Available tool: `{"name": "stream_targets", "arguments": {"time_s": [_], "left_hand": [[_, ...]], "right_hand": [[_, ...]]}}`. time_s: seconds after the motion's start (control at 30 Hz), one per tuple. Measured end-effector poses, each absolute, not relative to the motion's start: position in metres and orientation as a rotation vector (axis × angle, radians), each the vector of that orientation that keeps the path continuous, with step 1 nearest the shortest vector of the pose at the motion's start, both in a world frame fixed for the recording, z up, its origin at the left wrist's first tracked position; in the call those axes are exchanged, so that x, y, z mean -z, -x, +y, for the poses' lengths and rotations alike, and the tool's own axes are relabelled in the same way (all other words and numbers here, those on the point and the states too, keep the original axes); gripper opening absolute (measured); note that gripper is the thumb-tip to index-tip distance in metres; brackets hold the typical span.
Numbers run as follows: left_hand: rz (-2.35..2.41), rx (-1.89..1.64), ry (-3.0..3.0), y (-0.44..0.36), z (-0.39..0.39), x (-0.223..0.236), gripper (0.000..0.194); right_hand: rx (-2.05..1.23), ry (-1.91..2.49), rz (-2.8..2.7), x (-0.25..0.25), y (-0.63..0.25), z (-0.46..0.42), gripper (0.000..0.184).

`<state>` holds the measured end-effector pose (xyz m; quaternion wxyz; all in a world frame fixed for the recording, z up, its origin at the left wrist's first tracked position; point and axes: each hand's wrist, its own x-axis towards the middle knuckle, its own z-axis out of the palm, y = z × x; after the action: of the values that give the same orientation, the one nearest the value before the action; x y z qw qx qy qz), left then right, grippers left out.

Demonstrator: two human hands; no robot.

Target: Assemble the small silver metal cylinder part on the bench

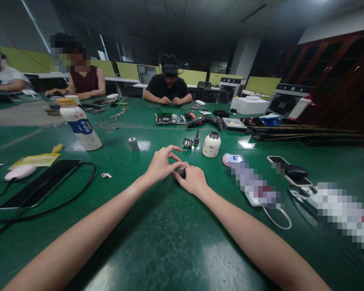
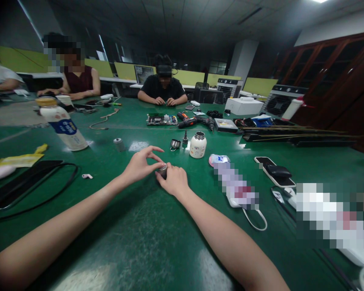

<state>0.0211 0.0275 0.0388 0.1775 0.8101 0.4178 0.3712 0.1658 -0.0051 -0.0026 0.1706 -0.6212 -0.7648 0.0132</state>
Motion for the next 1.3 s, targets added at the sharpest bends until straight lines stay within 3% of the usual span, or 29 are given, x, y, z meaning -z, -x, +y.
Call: {"name": "stream_targets", "arguments": {"time_s": [0.23, 0.63, 1.3], "left_hand": [[1.170, -1.124, -2.318, -0.023, 0.027, -0.032, 0.042], [0.976, -0.776, -2.112, -0.006, 0.041, -0.048, 0.047], [1.210, -1.025, -2.294, -0.022, 0.028, -0.038, 0.033]], "right_hand": [[-0.065, 1.784, -2.175, 0.002, -0.165, -0.005, 0.041], [-0.047, 1.771, -2.156, 0.003, -0.166, -0.005, 0.042], [-0.098, 1.773, -2.184, 0.002, -0.167, -0.004, 0.042]]}}
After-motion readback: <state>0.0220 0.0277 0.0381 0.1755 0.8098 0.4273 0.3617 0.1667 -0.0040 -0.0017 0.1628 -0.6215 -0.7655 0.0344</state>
